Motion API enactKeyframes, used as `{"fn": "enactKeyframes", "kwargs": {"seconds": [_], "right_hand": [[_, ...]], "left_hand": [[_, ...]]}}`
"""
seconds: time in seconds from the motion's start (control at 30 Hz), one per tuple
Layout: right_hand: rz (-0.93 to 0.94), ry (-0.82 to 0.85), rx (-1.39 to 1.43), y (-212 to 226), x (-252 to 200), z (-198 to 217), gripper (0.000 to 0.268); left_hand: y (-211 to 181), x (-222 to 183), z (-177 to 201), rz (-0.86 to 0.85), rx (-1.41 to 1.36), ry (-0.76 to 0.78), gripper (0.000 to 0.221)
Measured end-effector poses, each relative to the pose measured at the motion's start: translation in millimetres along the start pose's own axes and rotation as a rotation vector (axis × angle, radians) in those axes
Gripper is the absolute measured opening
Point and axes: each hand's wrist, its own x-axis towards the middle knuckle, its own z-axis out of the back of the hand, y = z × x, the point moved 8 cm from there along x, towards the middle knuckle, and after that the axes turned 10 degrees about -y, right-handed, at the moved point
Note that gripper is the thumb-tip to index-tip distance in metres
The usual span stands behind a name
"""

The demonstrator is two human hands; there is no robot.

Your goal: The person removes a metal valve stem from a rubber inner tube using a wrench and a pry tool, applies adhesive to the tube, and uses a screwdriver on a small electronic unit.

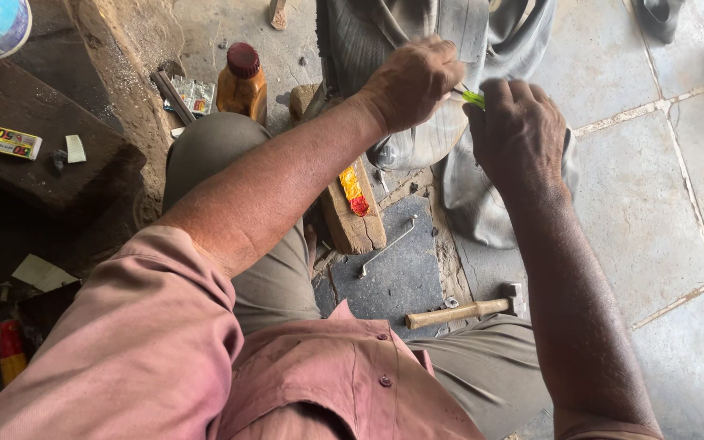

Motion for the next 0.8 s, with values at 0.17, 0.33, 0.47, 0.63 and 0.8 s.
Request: {"fn": "enactKeyframes", "kwargs": {"seconds": [0.17,0.33,0.47,0.63,0.8], "right_hand": [[0.167,-0.071,-0.094,12.0,1.7,7.9,0.014],[-0.024,0.171,-0.057,-8.6,0.7,-23.3,0.022],[-0.234,0.135,0.241,-26.2,-1.9,-31.4,0.020],[-0.202,0.167,0.147,-20.5,-6.4,-34.0,0.028],[-0.600,0.268,0.408,-42.7,-16.2,-47.1,0.033]], "left_hand": [[-6.2,0.3,14.9,-0.090,0.306,-0.161,0.021],[2.8,-5.9,-7.4,-0.037,0.178,0.092,0.023],[-0.2,-6.9,-9.0,-0.068,0.234,0.073,0.025],[-0.3,-6.2,-8.0,-0.042,0.189,0.127,0.023],[-2.2,-5.0,-5.1,-0.059,0.228,0.123,0.022]]}}
